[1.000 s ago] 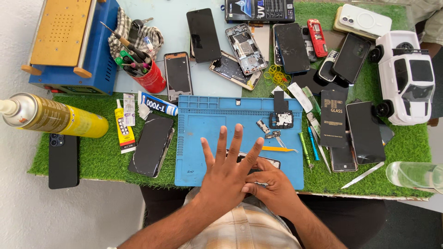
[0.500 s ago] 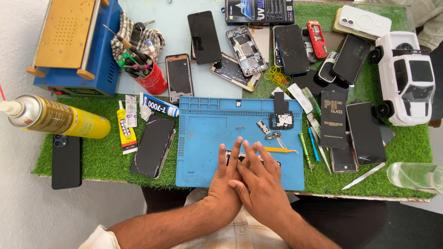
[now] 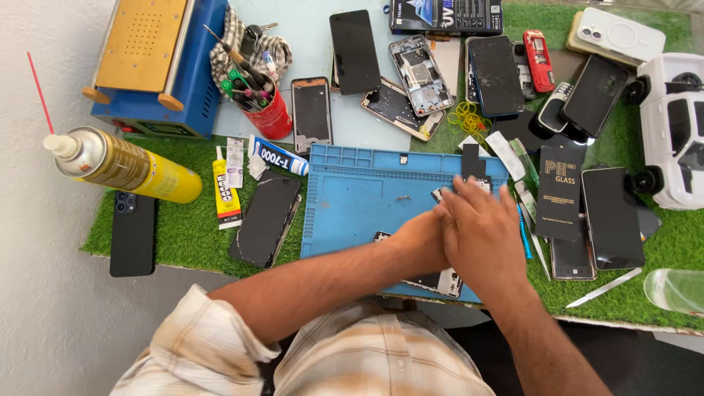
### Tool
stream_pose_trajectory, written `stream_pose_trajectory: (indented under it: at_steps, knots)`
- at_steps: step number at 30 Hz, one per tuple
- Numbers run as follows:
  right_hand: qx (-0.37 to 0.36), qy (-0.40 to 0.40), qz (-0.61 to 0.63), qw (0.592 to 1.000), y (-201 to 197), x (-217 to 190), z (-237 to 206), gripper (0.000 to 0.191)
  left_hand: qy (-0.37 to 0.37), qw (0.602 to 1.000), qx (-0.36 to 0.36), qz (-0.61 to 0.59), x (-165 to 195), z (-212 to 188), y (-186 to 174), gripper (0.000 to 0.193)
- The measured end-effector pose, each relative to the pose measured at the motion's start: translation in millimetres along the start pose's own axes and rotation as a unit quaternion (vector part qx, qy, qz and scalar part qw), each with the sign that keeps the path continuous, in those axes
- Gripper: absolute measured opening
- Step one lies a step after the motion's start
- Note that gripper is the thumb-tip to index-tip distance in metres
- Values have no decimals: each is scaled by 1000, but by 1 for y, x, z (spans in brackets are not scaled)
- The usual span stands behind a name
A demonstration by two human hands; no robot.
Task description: The person pries open the back cover of a smartphone using a yellow pry tool, then works on the internal components, lifting and adjusting parts inside the phone body. They handle the opened phone over a blue repair mat and set the cover aside on the workbench.
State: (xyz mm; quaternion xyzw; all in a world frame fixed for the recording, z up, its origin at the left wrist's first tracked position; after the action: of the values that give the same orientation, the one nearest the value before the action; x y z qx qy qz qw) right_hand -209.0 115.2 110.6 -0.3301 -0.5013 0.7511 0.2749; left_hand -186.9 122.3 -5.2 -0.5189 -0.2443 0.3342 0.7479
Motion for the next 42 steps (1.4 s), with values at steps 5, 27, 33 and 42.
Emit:
stream_pose_trajectory:
  at_steps: [5, 27, 33, 42]
  knots:
    - [43, -239, 336, 910, -13, -121, -7, 52, 123, 992, -26, 14, 16, 42, 8, 12]
    - [-108, -101, 151, 977, 85, 8, -105, 70, -430, 825, -121, -346, -100, -151, -88, 60]
    - [-86, -117, 155, 977, 81, 5, -102, 70, -503, 694, -145, -494, -81, -169, -45, 63]
    - [-110, 80, 484, 864, 102, 32, -123, 59, -403, 566, -43, -718, -78, -163, -36, 63]
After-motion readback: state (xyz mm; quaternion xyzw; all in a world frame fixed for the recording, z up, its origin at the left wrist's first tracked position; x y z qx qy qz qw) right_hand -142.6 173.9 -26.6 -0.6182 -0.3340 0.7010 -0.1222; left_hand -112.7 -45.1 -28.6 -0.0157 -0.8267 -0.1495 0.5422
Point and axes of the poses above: each hand's wrist, its own z-axis towards the middle knuckle, its own y-axis out of the palm, x = y × z, the point moved 9 cm from there along z, towards the middle knuckle, and after that the axes turned 14 degrees about -y, right-handed, at the moved point
